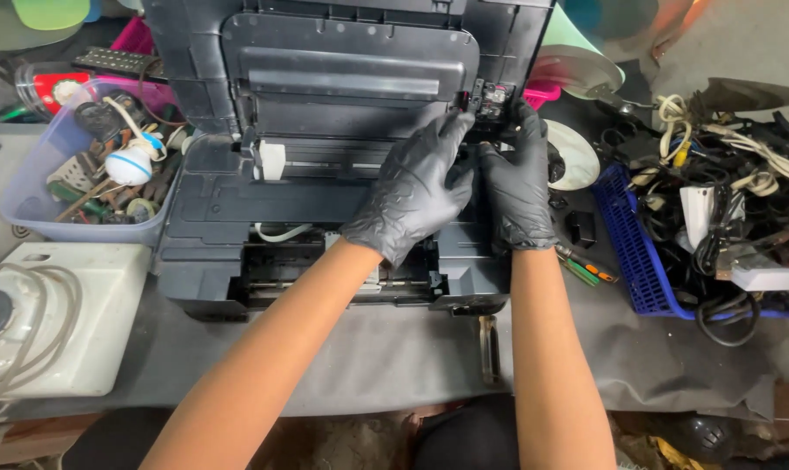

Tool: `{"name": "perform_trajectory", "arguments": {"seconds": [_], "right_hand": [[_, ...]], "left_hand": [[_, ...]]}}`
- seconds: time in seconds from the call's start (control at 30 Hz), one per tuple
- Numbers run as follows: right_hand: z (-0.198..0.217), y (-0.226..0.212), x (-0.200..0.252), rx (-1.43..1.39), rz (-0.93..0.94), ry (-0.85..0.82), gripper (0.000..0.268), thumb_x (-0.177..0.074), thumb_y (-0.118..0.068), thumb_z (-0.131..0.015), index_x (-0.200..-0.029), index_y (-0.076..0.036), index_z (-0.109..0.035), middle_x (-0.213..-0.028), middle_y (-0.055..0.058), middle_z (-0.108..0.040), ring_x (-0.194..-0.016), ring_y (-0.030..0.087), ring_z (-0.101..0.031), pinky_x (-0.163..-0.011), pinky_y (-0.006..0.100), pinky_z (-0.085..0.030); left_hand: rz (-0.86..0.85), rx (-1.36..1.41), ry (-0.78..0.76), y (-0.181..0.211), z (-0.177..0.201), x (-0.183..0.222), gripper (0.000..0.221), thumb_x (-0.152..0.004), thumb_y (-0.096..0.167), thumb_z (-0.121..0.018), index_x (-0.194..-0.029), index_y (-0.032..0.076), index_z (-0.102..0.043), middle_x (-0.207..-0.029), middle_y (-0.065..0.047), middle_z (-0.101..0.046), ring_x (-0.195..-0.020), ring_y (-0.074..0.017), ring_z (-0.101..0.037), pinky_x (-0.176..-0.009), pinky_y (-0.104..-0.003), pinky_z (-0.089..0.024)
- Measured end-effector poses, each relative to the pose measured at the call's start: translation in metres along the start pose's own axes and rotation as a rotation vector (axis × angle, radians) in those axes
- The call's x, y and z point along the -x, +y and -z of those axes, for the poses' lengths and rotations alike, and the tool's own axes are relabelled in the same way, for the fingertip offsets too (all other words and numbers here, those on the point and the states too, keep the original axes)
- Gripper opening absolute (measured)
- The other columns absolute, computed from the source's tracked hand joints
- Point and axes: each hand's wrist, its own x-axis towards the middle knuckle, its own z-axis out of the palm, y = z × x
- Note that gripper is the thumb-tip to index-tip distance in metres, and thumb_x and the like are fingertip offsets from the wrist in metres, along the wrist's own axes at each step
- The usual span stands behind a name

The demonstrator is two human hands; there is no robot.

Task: Reassembling the outer housing and internal components of a desktop printer after repair.

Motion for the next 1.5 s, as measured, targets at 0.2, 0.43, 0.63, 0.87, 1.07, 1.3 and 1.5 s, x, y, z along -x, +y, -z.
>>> {"name": "perform_trajectory", "arguments": {"seconds": [0.2, 0.43, 0.63, 0.87, 1.07, 1.3, 1.5], "right_hand": [[-0.008, 0.029, 0.001, -0.280, 0.219, 0.024, 0.065, -0.078, 0.010, -0.054, -0.141, -0.005, -0.050, -0.135, 0.013, -0.060, -0.123, 0.021, -0.061, -0.111, 0.032, -0.049], [-0.010, 0.025, -0.001, -0.359, 0.239, 0.009, 0.045, -0.084, 0.009, -0.053, -0.126, -0.005, -0.061, -0.120, 0.010, -0.069, -0.107, 0.017, -0.068, -0.100, 0.029, -0.055], [-0.009, 0.014, 0.005, -0.538, 0.095, -0.078, 0.040, -0.086, 0.007, -0.051, -0.122, -0.006, -0.063, -0.116, 0.008, -0.072, -0.107, 0.014, -0.067, -0.099, 0.025, -0.053], [-0.014, 0.016, 0.005, -0.738, -0.101, -0.102, 0.041, -0.087, 0.005, -0.066, -0.126, -0.004, -0.060, -0.107, 0.009, -0.074, -0.096, 0.013, -0.071, -0.089, 0.022, -0.058], [-0.002, -0.018, 0.024, -0.609, -0.166, -0.042, 0.021, -0.090, -0.013, -0.071, -0.111, -0.010, -0.072, -0.102, 0.001, -0.075, -0.093, 0.009, -0.067, -0.082, 0.021, -0.056], [0.014, -0.021, 0.035, -0.727, -0.125, -0.051, 0.013, -0.091, -0.007, -0.069, -0.104, -0.008, -0.073, -0.102, 0.004, -0.076, -0.094, 0.010, -0.068, -0.090, 0.023, -0.056], [0.054, -0.033, 0.052, -0.582, -0.078, -0.113, 0.023, -0.091, -0.007, -0.065, -0.113, -0.009, -0.072, -0.110, 0.001, -0.075, -0.104, 0.010, -0.067, -0.096, 0.023, -0.053]], "left_hand": [[-0.071, -0.220, 0.081, -0.007, -0.035, -0.041, 0.077, -0.082, 0.026, -0.074, -0.152, 0.018, -0.042, -0.161, -0.004, -0.039, -0.132, -0.0323, -0.059, -0.109, -0.048, -0.049], [-0.065, -0.385, 0.060, -0.012, -0.046, -0.052, 0.085, -0.078, 0.018, -0.069, -0.156, 0.018, -0.036, -0.163, -0.004, -0.034, -0.122, -0.0343, -0.057, -0.096, -0.054, -0.050], [-0.098, -0.456, 0.100, -0.008, -0.044, -0.061, 0.072, -0.079, 0.013, -0.064, -0.148, 0.014, -0.045, -0.131, -0.013, -0.053, -0.103, -0.0357, -0.061, -0.073, -0.053, -0.058], [-0.220, -0.106, 0.258, -0.030, -0.056, -0.073, 0.033, -0.082, -0.010, -0.048, -0.105, 0.003, -0.068, -0.100, -0.020, -0.066, -0.090, -0.0364, -0.067, -0.080, -0.041, -0.056], [-0.177, 0.077, 0.188, -0.028, -0.059, -0.065, 0.059, -0.075, -0.017, -0.051, -0.127, 0.007, -0.068, -0.111, -0.019, -0.069, -0.107, -0.0370, -0.070, -0.093, -0.040, -0.060], [-0.164, 0.235, 0.157, -0.010, -0.054, -0.053, 0.056, -0.077, -0.014, -0.043, -0.122, 0.011, -0.065, -0.119, -0.017, -0.063, -0.112, -0.0322, -0.065, -0.099, -0.037, -0.056], [-0.238, 0.270, 0.127, 0.034, -0.048, -0.032, 0.046, -0.080, -0.004, -0.049, -0.122, 0.011, -0.062, -0.113, -0.014, -0.062, -0.104, -0.0302, -0.064, -0.094, -0.037, -0.052]]}}
